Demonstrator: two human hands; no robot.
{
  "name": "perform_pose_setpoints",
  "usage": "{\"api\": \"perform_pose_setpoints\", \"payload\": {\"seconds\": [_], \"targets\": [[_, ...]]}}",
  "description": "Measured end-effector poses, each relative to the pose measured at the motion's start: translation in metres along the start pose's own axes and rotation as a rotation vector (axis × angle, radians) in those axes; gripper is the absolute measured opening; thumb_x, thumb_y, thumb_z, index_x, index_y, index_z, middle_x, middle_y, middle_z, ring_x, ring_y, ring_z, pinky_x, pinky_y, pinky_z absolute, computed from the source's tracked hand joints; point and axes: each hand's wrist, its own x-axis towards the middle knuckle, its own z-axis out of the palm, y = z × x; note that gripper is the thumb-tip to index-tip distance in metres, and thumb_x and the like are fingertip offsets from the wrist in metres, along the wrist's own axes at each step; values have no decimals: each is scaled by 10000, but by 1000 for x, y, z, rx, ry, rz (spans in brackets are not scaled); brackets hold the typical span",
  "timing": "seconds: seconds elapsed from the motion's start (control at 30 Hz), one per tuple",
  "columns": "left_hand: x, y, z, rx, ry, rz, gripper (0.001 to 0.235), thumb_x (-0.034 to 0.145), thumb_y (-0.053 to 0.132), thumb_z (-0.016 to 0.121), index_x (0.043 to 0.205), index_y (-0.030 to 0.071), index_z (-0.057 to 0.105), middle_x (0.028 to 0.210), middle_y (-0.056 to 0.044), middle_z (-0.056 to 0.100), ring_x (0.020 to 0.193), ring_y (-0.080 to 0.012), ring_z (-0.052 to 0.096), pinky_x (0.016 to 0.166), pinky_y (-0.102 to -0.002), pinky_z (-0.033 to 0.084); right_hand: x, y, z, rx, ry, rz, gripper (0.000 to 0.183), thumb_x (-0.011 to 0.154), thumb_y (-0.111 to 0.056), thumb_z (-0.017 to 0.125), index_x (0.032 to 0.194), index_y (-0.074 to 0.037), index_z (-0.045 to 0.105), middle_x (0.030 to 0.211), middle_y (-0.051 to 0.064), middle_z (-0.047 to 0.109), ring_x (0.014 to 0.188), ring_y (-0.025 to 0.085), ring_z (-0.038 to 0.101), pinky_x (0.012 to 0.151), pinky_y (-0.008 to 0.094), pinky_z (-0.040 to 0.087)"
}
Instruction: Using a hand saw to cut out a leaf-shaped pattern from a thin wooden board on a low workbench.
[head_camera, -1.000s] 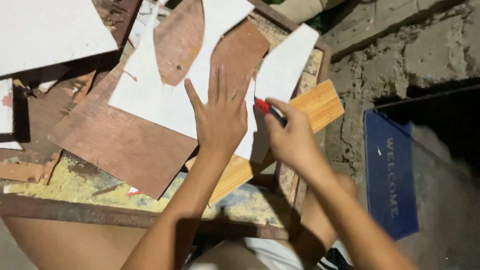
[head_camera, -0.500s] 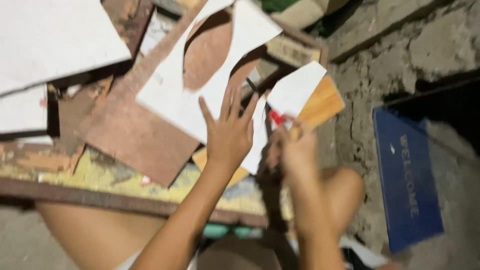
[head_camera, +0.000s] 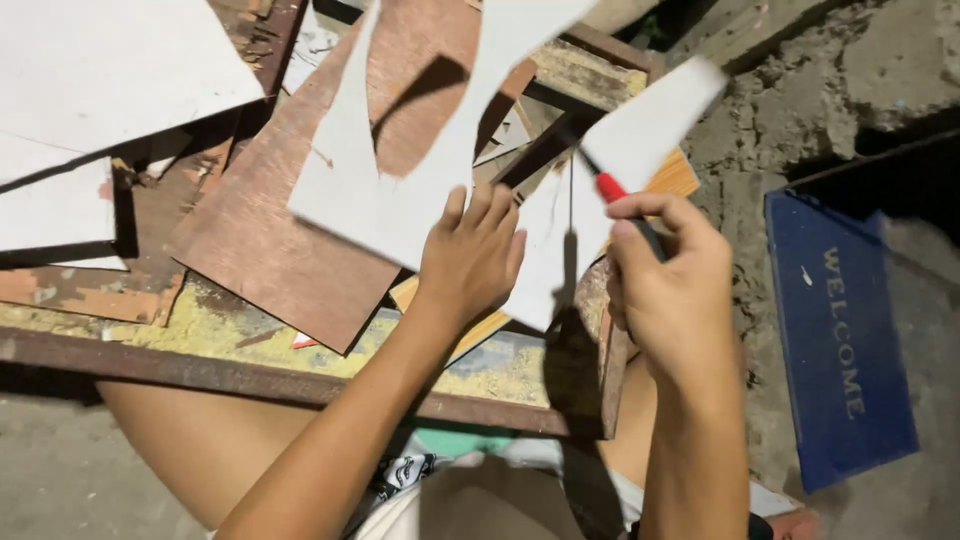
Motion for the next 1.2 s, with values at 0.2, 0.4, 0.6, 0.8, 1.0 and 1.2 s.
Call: {"api": "perform_pose_setpoints", "payload": {"seconds": [0.2, 0.4, 0.6, 0.8, 1.0, 1.2], "targets": [[15, -13, -2, 50, -121, -139, 365, 1037, 360, 406, 1118, 99, 648, 1228, -92, 614, 1217, -258, 501, 1084, -429, 268, -35, -55, -40, -94, -8, -93, 402, 1027, -133, 547, 1427, -160, 518, 692, 38, 517, 465, 112, 491, 364, 220, 383], [32, -33, 19, -22, -132, -304, 555, 1030, 308, 445, 1434, -62, 531, 1479, -221, 530, 1340, -378, 490, 1198, -509, 260, -79, -11, -59, -474, 85, -75, 531, 899, -208, 575, 1406, -53, 593, 1492, 121, 605, 1412, 183, 508, 1189, 345, 323], [29, -37, 19, -63, -81, -228, 685, 962, 258, 575, 1600, 54, 427, 1640, -176, 416, 1524, -328, 354, 1252, -554, 217, -102, -4, -41, -219, 134, 383, 616, 846, -366, 653, 1425, -188, 766, 446, 73, 532, 346, 150, 411, 341, 282, 255], [30, -39, 23, -4, -232, -260, 648, 1071, 343, 400, 1650, 59, 340, 1709, -109, 327, 1586, -270, 250, 1300, -535, 48, -91, -21, -27, -319, 156, 386, 523, 928, -209, 612, 1420, -204, 788, 529, 93, 580, 402, 131, 336, 398, 271, 224], [32, -40, 19, -91, -226, -261, 649, 1050, 325, 445, 1632, 50, 369, 1690, -130, 358, 1571, -285, 277, 1294, -545, 71, -69, -30, -37, -394, 75, 485, 605, 937, -101, 603, 1501, -282, 729, 464, 142, 477, 339, 240, 353, 318, 382, 237], [34, -42, 15, -93, -214, -258, 632, 1064, 309, 469, 1635, 44, 409, 1696, -133, 361, 1572, -296, 290, 1299, -541, 64, -36, -35, -48, -263, -99, 372, 595, 972, -117, 507, 1556, -154, 610, 485, 111, 292, 330, 181, 250, 294, 328, 175]]}}
